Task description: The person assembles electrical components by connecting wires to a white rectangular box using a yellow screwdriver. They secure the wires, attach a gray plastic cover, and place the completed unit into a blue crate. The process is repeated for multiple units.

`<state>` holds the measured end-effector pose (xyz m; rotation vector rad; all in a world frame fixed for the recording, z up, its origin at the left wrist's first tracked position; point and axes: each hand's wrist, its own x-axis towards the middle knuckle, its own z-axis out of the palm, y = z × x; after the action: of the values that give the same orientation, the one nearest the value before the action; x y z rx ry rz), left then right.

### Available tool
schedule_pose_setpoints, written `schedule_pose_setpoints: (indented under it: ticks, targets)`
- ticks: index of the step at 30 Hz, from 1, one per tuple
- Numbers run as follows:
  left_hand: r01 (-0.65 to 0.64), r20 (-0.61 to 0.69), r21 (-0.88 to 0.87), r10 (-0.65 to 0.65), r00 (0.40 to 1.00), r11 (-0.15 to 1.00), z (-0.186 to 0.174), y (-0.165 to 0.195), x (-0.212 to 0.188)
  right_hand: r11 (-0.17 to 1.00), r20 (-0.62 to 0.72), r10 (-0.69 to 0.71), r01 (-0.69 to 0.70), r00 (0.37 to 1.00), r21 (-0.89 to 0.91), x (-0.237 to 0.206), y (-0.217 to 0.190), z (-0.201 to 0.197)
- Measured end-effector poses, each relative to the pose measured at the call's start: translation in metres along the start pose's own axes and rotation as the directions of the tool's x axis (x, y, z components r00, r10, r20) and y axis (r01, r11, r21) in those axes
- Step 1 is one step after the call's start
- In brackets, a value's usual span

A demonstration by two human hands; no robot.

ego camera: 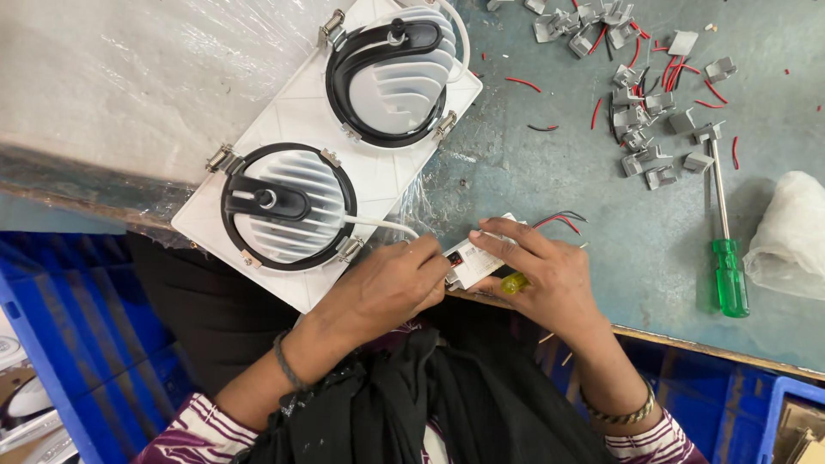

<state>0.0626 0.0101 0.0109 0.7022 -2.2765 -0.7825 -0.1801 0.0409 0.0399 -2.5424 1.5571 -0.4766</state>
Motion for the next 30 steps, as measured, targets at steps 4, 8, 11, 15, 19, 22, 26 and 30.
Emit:
schedule_pose_setpoints:
  ticks: [4, 8, 11, 15, 19, 22, 26, 30]
  targets:
    - [0.008, 0.029, 0.05, -0.009, 1.0, 0.999, 0.0, 0.001, 0.002, 1.0, -0.003, 0.001, -0.001, 1.0, 0.016, 0.0, -0.001, 0.0]
    - [0.019, 0.045, 0.062, -0.022, 0.999, 0.998, 0.001, 0.001, 0.003, 1.0, -0.005, 0.0, 0.0, 1.0, 0.026, 0.0, -0.001, -0.001]
    - [0.029, 0.021, 0.041, -0.03, 0.999, 0.999, 0.001, 0.002, 0.004, 0.999, -0.008, -0.003, 0.003, 1.0, 0.032, 0.001, -0.001, -0.001]
    - [0.013, 0.053, 0.072, -0.017, 0.998, 0.997, 0.0, 0.002, 0.006, 0.999, -0.008, 0.003, -0.003, 1.0, 0.039, 0.0, -0.001, -0.001]
    - [0.014, 0.098, 0.128, -0.026, 0.995, 0.992, -0.001, 0.004, 0.01, 0.999, -0.016, 0.002, -0.001, 1.0, 0.033, 0.0, -0.001, -0.001]
    - [0.029, 0.097, 0.146, -0.044, 0.994, 0.989, -0.002, 0.006, 0.013, 1.0, -0.018, 0.008, -0.007, 1.0, 0.028, 0.0, -0.001, 0.0]
    - [0.042, 0.145, 0.196, -0.072, 0.987, 0.98, -0.002, 0.01, 0.017, 1.0, -0.025, 0.016, -0.015, 1.0, 0.023, -0.001, -0.002, 0.002]
    - [0.033, 0.165, 0.279, -0.081, 0.983, 0.96, -0.003, 0.014, 0.018, 0.999, -0.029, 0.027, -0.026, 0.999, 0.023, -0.003, -0.003, 0.003]
